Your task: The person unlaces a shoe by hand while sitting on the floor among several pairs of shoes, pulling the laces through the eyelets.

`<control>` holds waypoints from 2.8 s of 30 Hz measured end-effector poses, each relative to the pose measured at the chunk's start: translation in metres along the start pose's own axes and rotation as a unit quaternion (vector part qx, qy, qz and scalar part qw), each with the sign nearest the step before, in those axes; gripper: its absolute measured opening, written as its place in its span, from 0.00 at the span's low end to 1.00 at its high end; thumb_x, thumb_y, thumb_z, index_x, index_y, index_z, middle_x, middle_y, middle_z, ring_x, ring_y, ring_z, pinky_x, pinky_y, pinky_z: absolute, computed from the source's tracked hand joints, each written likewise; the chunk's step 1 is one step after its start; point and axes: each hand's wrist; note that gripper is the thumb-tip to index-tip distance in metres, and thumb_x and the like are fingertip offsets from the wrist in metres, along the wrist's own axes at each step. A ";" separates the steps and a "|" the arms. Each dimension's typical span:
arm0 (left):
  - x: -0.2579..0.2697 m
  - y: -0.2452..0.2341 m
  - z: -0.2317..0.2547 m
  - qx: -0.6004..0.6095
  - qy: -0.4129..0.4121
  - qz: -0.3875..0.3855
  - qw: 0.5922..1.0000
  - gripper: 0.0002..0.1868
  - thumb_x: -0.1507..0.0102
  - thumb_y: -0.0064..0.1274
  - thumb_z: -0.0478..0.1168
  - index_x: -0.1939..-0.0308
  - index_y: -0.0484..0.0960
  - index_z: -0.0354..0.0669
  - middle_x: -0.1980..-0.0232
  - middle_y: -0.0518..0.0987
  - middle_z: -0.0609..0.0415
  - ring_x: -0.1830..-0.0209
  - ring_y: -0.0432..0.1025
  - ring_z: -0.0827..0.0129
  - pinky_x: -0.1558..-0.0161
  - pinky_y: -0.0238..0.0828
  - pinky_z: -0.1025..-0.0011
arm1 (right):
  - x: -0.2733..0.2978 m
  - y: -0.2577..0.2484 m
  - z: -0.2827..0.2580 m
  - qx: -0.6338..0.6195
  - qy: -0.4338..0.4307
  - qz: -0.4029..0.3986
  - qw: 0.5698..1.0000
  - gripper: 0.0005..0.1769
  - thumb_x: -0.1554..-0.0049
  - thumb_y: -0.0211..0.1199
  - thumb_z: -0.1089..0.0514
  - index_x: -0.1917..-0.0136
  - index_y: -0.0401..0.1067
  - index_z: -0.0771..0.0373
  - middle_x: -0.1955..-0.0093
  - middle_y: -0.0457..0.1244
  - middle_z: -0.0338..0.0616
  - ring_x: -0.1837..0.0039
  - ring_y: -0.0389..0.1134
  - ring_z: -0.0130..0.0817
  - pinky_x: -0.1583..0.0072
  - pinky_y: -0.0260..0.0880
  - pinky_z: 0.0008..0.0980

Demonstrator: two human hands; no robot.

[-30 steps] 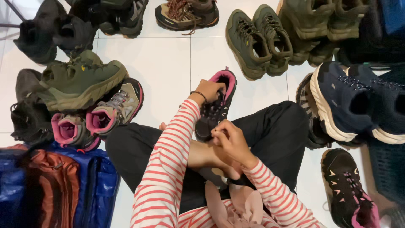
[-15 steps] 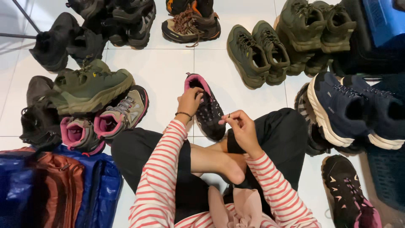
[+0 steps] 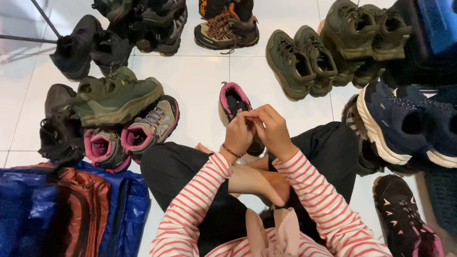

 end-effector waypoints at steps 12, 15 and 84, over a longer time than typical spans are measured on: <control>-0.017 -0.040 0.015 0.165 0.056 0.039 0.984 0.08 0.31 0.46 0.36 0.53 0.81 0.47 0.66 0.76 0.62 0.67 0.76 0.66 0.59 0.76 0.72 | 0.024 0.026 0.013 -0.180 0.277 0.055 0.942 0.06 0.46 0.75 0.62 0.54 0.81 0.60 0.65 0.67 0.38 0.59 0.67 0.22 0.53 0.73 0.25; -0.021 -0.049 0.017 0.259 -0.025 0.083 0.962 0.12 0.28 0.37 0.32 0.57 0.79 0.41 0.65 0.74 0.55 0.68 0.73 0.62 0.59 0.74 0.71 | 0.036 0.040 0.025 -0.234 0.344 0.049 0.908 0.07 0.47 0.74 0.64 0.53 0.80 0.60 0.64 0.68 0.40 0.59 0.69 0.24 0.51 0.73 0.25; -0.002 -0.034 -0.066 0.135 -0.690 0.194 0.685 0.19 0.33 0.48 0.60 0.40 0.74 0.66 0.32 0.64 0.56 0.30 0.56 0.61 0.28 0.35 0.57 | 0.019 -0.055 -0.056 -0.619 0.117 0.039 0.776 0.27 0.37 0.54 0.37 0.70 0.60 0.53 0.73 0.57 0.35 0.66 0.60 0.33 0.43 0.67 0.52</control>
Point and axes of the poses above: each hand's wrist, its own x-axis away from the middle knuckle, its own y-axis out of the palm, z = x × y
